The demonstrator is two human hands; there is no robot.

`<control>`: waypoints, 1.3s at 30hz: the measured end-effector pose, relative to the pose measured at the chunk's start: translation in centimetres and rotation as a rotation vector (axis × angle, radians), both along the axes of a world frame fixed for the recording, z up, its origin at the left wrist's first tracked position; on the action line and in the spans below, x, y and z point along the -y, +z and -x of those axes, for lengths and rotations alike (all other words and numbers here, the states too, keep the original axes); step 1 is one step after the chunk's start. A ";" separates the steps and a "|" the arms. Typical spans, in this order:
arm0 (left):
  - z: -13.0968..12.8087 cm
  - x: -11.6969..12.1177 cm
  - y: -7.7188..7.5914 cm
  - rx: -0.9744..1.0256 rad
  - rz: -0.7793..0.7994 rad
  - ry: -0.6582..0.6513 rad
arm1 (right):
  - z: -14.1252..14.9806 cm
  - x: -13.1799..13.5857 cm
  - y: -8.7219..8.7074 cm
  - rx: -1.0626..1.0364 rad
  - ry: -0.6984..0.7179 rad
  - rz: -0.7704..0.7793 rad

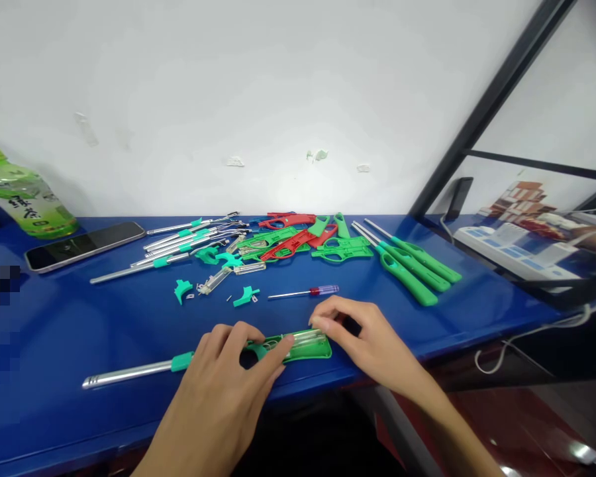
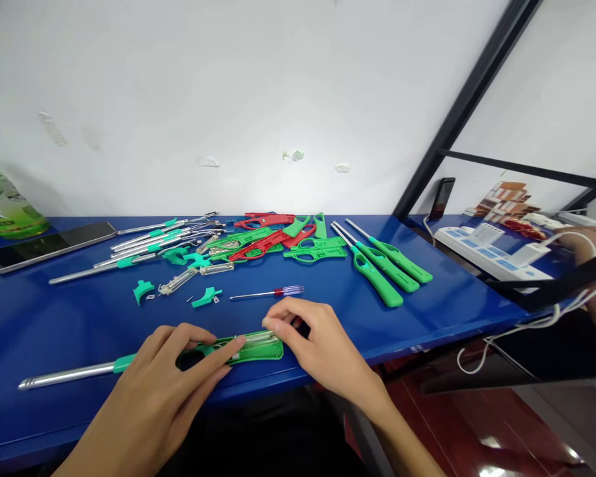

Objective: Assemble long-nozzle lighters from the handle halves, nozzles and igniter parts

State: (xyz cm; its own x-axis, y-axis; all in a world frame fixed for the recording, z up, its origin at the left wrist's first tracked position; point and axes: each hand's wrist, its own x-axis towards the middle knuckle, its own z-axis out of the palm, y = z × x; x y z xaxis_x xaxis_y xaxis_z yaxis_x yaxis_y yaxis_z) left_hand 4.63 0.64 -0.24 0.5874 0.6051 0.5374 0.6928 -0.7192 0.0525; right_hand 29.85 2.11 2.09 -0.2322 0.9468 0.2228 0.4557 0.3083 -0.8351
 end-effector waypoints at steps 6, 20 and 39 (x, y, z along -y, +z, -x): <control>0.1 -0.1 -0.1 0.020 -0.005 -0.007 | -0.5 -0.3 -0.1 -0.040 0.026 0.090; 0.0 -0.1 -0.3 -0.002 -0.001 0.033 | -0.4 -0.4 0.1 0.058 0.009 0.056; -0.1 0.0 -0.3 0.008 -0.013 0.032 | -0.9 3.6 -1.3 0.322 -0.008 -0.239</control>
State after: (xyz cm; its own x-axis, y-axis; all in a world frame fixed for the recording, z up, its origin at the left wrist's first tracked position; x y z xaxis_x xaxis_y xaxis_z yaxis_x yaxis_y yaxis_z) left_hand 4.69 0.67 -0.50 0.5635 0.6166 0.5498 0.7154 -0.6970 0.0486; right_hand 30.74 -1.53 0.76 -0.3193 0.8789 0.3545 0.6852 0.4725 -0.5543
